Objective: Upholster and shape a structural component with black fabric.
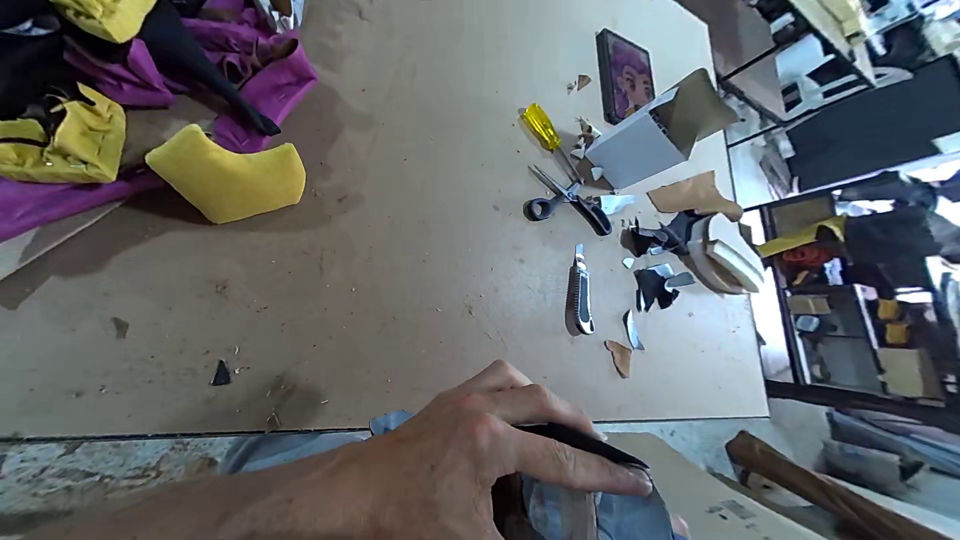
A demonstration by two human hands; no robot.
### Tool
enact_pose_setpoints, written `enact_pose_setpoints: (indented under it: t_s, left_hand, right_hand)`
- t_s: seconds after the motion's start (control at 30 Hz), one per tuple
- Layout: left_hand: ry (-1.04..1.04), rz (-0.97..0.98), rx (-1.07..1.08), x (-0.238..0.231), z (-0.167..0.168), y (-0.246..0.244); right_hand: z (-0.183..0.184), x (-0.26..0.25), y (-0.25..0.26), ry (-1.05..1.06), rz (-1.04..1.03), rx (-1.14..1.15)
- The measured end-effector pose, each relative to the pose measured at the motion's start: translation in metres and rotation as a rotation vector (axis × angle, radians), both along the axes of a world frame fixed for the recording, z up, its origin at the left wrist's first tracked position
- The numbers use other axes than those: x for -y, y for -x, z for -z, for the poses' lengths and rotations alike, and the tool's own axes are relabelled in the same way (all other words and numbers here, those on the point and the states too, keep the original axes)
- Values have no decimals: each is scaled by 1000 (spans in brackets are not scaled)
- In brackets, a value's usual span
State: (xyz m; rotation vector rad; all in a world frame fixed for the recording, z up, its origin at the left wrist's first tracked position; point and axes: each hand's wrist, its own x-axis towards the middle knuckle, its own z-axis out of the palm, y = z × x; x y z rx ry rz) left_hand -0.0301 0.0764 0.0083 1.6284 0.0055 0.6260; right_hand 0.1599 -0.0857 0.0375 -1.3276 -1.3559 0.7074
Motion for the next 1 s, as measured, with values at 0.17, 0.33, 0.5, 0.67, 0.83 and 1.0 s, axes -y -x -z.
enact_pose_setpoints:
  t_s: [0.17, 0.33, 0.5, 0.67, 0.83, 1.0]
  left_hand:
    - [-22, -16, 3, 0, -4, 2]
    - [-106, -56, -56, 5, 0, 3]
    - [-107, -27, -82, 11, -1, 4]
    - [-131, -43, -78, 15, -3, 8]
    - [-253, -34, -35, 18, -14, 6]
    - [-273, -11, -19, 21, -18, 6]
  right_hand:
    - [-17, 6, -27, 160, -176, 149]
    - [-36, 1, -31, 308, -242, 142]
    - [-38, 1, -40, 391, -344, 134]
    - [-40, -3, -32, 397, -308, 137]
    - [-24, 10, -46, 395, -350, -194]
    - [3, 32, -77, 565, -476, -333]
